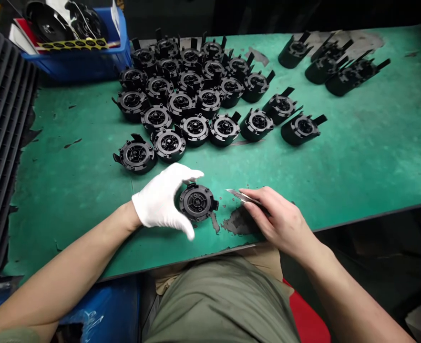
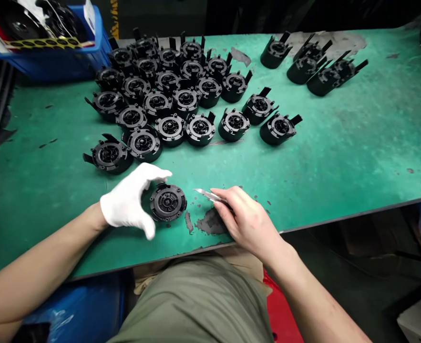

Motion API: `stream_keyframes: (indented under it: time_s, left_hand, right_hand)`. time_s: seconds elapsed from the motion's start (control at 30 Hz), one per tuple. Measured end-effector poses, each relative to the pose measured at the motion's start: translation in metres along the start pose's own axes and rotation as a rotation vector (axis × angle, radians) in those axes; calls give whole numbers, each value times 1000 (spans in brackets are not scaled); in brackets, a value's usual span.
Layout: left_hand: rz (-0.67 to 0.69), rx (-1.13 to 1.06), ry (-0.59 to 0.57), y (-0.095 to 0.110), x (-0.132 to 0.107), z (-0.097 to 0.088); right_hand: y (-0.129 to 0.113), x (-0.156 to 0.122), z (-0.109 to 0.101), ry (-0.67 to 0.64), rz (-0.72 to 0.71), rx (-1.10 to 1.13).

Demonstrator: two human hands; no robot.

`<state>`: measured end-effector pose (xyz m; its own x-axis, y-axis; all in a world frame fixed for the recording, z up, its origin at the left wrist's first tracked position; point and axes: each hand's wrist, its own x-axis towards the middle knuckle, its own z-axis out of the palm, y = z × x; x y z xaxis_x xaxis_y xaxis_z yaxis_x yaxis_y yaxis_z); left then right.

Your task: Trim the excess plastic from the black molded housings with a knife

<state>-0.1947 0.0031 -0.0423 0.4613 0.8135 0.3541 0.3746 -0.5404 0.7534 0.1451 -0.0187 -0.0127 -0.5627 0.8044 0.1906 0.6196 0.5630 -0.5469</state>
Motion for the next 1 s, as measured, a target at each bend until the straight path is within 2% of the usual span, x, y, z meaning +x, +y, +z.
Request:
stream_keyframes:
  time_s: [0.1,0.2,0.3,0.5,0.63,0.73,1.0]
  left_hand:
    - [62,130,-113,4,0,5]
    - [30,100,-199,8,-2,4]
    - [16,46,-285,9,-4,-2]
    - [80,-11,-222,3,1,-1]
    - [31,-27,-302,8,11,3]
    - [-34,6,-356,14,16,3]
    - [-38,3,-374,18,20,0]
  right_hand:
    - [1,10,-4,-83,-67,-94]
    - [3,22,-8,-153,-158,-204]
    - [6,32,-13,-165,-230,-272]
    - [11,27,-20,-159,-310,-244]
    - [9,17,-18,-164,-326,-270]
    - [5,21,-13,-181,-365,-361]
    - [5,41,-18,-335,-460,-401]
